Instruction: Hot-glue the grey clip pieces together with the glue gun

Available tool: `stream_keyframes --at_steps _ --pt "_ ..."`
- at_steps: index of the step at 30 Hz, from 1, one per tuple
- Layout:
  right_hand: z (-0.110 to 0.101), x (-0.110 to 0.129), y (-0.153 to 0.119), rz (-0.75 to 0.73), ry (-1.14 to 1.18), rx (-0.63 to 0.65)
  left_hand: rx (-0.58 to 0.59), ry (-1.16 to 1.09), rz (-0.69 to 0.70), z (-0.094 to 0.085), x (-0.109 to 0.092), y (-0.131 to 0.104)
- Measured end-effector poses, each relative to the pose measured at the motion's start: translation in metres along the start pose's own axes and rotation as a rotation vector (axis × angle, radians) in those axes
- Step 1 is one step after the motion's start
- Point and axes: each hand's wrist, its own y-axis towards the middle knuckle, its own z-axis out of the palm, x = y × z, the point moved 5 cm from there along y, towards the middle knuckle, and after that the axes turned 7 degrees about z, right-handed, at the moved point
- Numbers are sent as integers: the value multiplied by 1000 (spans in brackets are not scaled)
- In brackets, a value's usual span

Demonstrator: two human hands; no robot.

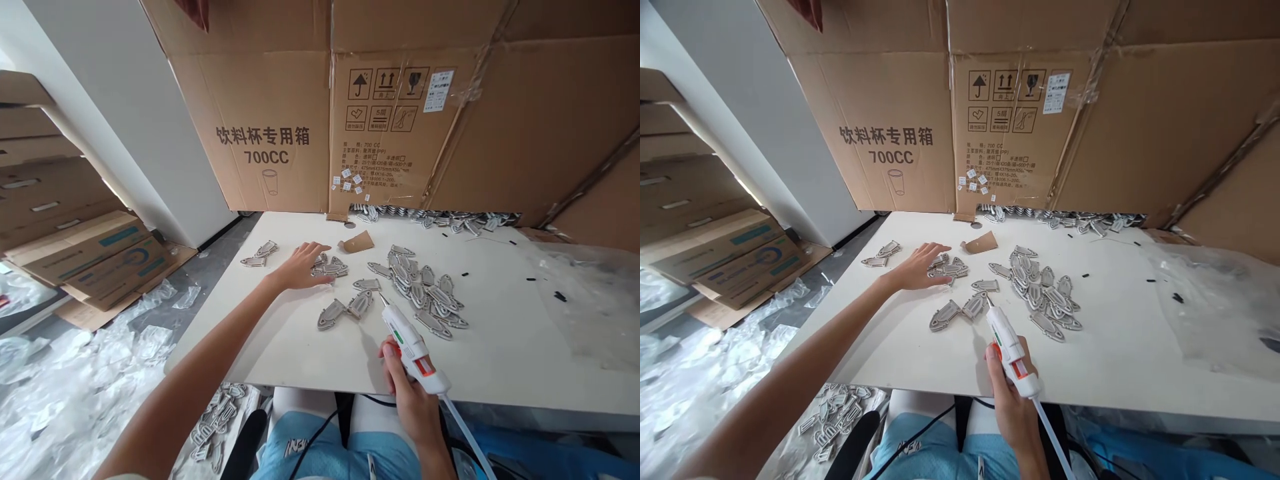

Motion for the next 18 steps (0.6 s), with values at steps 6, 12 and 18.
stream_keyframes --at_steps 6,12,18 --pt "0 8 -1 70 11 36 118 -5 87 26 1 27" --pt "-3 13 -2 74 25 33 94 27 18 39 20 36" --pt "-2 11 -2 105 41 51 32 65 -73 40 33 39"
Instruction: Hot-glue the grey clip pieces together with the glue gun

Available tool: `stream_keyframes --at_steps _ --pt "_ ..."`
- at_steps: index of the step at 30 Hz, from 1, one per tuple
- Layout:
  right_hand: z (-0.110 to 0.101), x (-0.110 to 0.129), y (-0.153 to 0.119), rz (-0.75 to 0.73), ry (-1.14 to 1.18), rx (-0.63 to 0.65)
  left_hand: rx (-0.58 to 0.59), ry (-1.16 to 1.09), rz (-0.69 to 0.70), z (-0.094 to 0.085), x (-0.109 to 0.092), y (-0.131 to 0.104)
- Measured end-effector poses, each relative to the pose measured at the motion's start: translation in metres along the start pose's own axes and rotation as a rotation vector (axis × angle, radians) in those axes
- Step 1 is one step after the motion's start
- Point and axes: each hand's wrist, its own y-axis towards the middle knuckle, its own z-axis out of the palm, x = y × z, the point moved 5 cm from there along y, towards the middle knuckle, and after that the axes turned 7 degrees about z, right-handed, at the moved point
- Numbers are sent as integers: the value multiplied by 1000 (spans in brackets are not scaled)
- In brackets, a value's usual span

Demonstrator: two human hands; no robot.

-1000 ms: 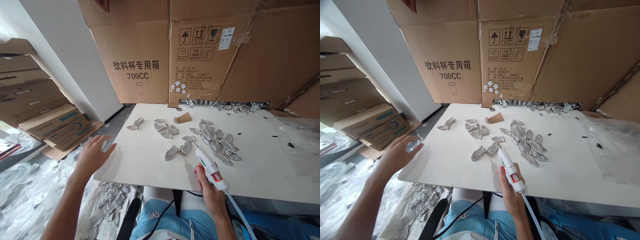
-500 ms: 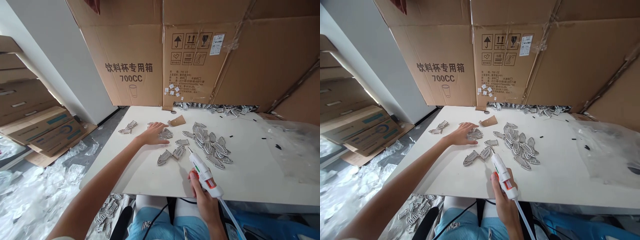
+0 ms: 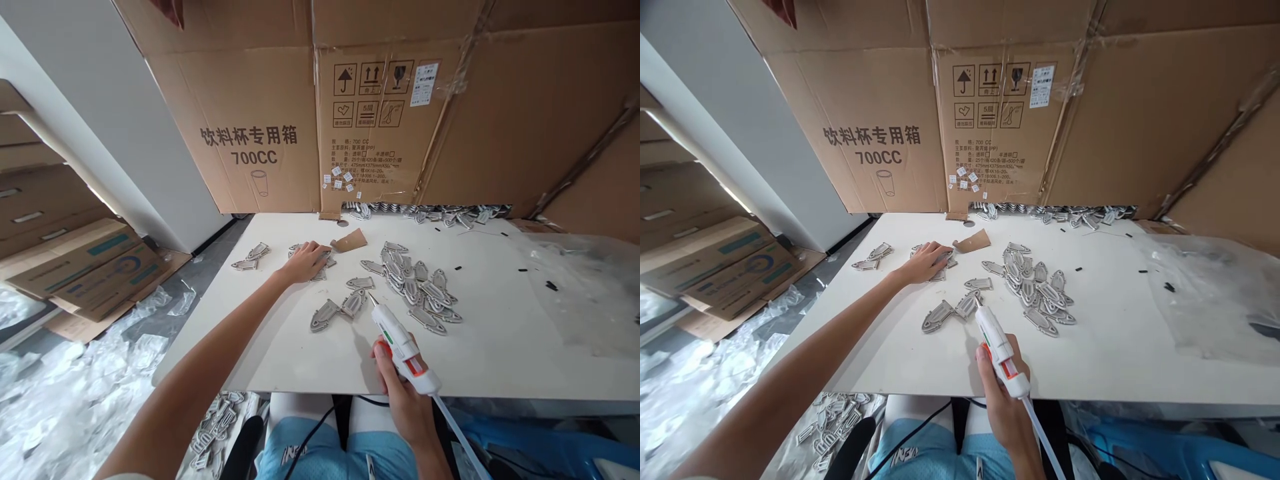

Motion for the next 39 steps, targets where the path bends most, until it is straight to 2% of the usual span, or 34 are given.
stream_keyframes --at_steps 7,15,23,29,35,39 --pt "1 2 -1 8 3 10 36 -1 51 -7 -8 -12" --pt "1 2 -2 6 -11 6 -39 36 22 -5 6 -26" --pt "4 0 -2 4 -14 -11 -139 -48 -152 -9 20 -12" --pt "6 -1 -3 -18 -18 -48 -163 102 -260 -2 32 -6" --pt "8 1 -3 -12 -14 -56 -214 180 -176 0 20 1" --pt "8 1 -4 -4 -19 -56 -194 191 -179 -1 26 11"
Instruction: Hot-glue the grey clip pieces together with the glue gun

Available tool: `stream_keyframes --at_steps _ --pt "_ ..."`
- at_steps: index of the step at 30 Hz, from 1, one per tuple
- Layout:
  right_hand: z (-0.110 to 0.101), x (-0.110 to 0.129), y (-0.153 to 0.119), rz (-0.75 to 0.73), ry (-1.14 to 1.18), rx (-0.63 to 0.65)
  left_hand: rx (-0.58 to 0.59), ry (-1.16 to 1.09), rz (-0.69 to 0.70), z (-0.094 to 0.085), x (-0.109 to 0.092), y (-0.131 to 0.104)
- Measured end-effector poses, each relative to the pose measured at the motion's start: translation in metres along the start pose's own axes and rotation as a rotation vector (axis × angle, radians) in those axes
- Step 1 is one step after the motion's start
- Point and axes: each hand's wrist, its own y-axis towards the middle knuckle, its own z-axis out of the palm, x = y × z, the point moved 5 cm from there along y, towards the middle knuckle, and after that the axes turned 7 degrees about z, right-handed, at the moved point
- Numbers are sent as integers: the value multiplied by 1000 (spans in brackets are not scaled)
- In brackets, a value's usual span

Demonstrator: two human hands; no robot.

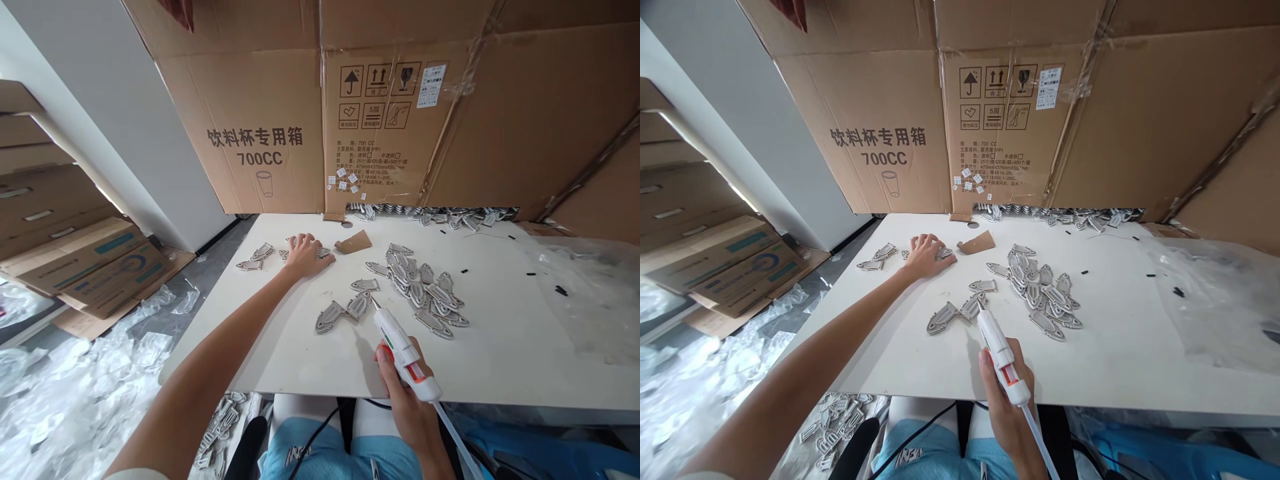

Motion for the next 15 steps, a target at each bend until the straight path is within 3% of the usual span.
stream_keyframes --at_steps 6,9,15 --pt "-1 -1 -1 14 5 1 -15 125 -208 -4 34 4" --pt "0 -2 -1 28 9 23 27 53 -304 0 51 -2" --pt "-1 -1 -2 26 7 47 -15 -20 -367 1 65 -12"
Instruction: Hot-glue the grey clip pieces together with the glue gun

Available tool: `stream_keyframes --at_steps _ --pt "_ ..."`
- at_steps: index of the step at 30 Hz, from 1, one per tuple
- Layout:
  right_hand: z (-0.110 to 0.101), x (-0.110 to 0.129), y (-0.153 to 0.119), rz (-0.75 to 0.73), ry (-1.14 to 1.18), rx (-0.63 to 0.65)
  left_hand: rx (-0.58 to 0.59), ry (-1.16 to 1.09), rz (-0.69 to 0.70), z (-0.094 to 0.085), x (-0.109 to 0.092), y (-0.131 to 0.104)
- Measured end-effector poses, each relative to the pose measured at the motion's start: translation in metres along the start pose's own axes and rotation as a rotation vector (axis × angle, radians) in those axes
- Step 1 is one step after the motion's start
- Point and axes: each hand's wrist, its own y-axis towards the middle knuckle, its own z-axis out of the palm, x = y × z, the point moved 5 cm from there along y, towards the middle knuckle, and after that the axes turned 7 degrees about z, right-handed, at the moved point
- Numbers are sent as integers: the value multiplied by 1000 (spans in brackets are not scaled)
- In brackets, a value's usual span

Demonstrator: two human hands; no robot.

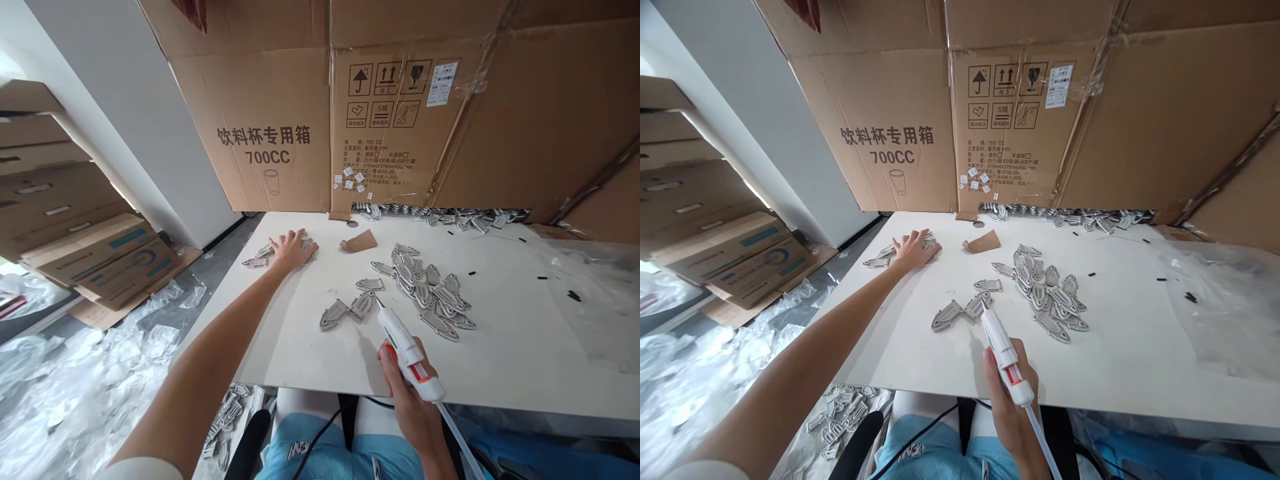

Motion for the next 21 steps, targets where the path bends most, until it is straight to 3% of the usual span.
stream_keyframes --at_steps 6,13,21 --pt "-2 1 1 -44 -13 -29 -15 43 -122 -16 10 -14" --pt "0 1 2 -67 -14 -15 -46 91 -152 -36 25 -42" --pt "1 1 1 -33 -7 -40 -52 69 -187 -45 17 -50"
